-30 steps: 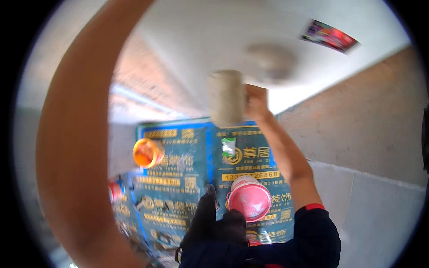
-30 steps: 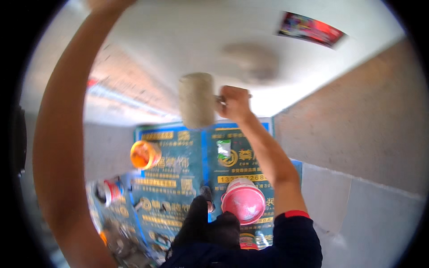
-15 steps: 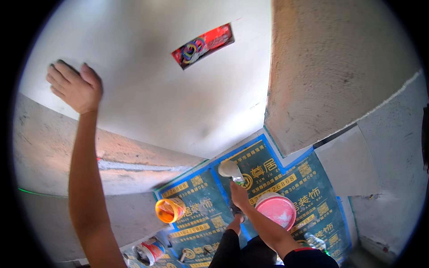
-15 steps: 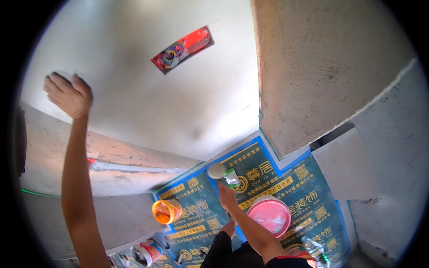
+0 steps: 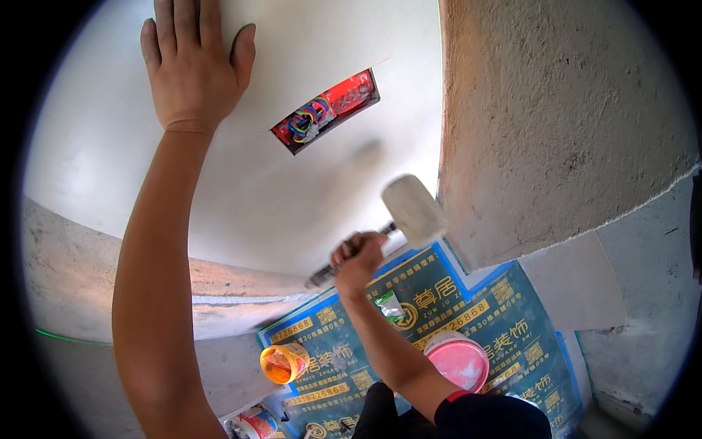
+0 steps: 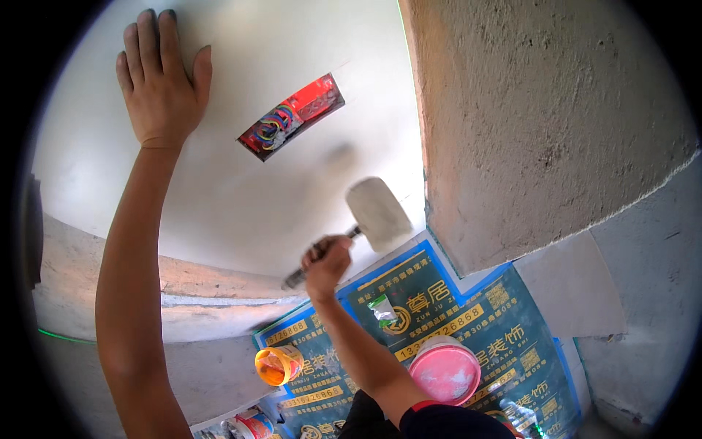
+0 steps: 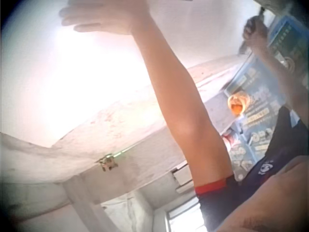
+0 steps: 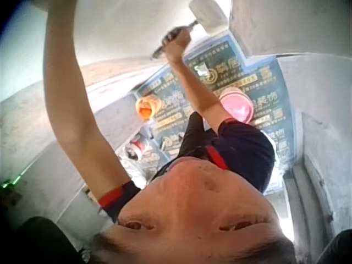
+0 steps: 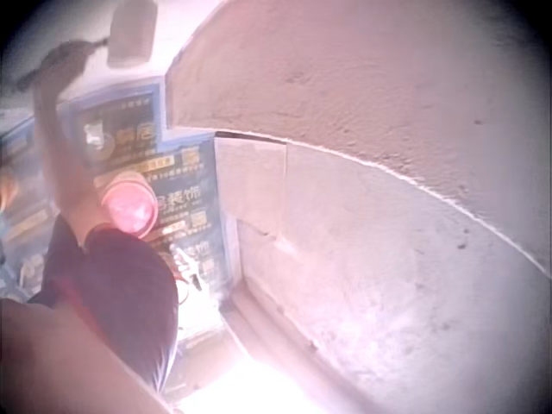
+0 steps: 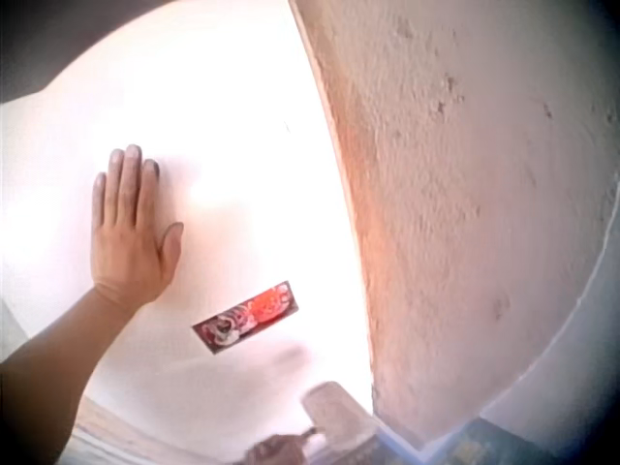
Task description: The person applies mortar to a large white tile, presses it against a concrete wall, and uses a rubber mallet and a grout float to secure and level it.
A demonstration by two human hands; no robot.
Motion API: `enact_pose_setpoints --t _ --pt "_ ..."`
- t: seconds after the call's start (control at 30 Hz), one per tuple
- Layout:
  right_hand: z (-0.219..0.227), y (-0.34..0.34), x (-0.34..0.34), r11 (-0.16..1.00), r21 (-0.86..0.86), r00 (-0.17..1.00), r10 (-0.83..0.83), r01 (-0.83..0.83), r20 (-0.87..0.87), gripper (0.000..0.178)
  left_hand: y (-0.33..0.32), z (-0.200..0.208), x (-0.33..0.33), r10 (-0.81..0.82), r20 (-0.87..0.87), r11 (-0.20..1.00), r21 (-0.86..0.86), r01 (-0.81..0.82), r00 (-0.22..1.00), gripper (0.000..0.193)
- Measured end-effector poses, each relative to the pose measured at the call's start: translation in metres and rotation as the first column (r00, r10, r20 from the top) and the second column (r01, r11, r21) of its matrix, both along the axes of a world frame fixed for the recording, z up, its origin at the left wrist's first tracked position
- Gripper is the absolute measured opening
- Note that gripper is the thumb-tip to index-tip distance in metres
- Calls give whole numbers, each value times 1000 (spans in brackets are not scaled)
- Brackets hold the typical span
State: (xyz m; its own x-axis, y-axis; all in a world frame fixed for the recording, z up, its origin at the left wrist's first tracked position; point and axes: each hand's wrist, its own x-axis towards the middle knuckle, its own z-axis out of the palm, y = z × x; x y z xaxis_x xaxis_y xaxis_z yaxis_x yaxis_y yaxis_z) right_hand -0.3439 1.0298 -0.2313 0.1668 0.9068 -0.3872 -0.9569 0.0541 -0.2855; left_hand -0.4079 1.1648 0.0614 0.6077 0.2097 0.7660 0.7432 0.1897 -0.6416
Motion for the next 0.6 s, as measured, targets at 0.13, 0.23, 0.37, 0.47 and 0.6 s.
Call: enact_pose_setpoints --t 0.13,0.23,0.37,0.47,0.6 --pt "13 46 -22 970 52 949 219 -236 225 49 -3 -3 -4 28 1 1000 -1 -28 1000 62" --pt "23 31 -16 992 125 984 -10 -12 178 49 -3 4 -11 44 -17 999 10 -44 999 62" --pt "-7 62 -25 982 112 898 89 -151 430 42 -1 -5 -4 48 -8 999 -24 -48 999 62" --pt "4 45 -8 991 130 987 -27 6 155 43 -8 1 -7 80 -37 997 -19 -81 996 62" --pt "1 67 -16 992 86 957 65 -93 283 45 -4 -2 -8 77 3 996 -37 -77 997 61"
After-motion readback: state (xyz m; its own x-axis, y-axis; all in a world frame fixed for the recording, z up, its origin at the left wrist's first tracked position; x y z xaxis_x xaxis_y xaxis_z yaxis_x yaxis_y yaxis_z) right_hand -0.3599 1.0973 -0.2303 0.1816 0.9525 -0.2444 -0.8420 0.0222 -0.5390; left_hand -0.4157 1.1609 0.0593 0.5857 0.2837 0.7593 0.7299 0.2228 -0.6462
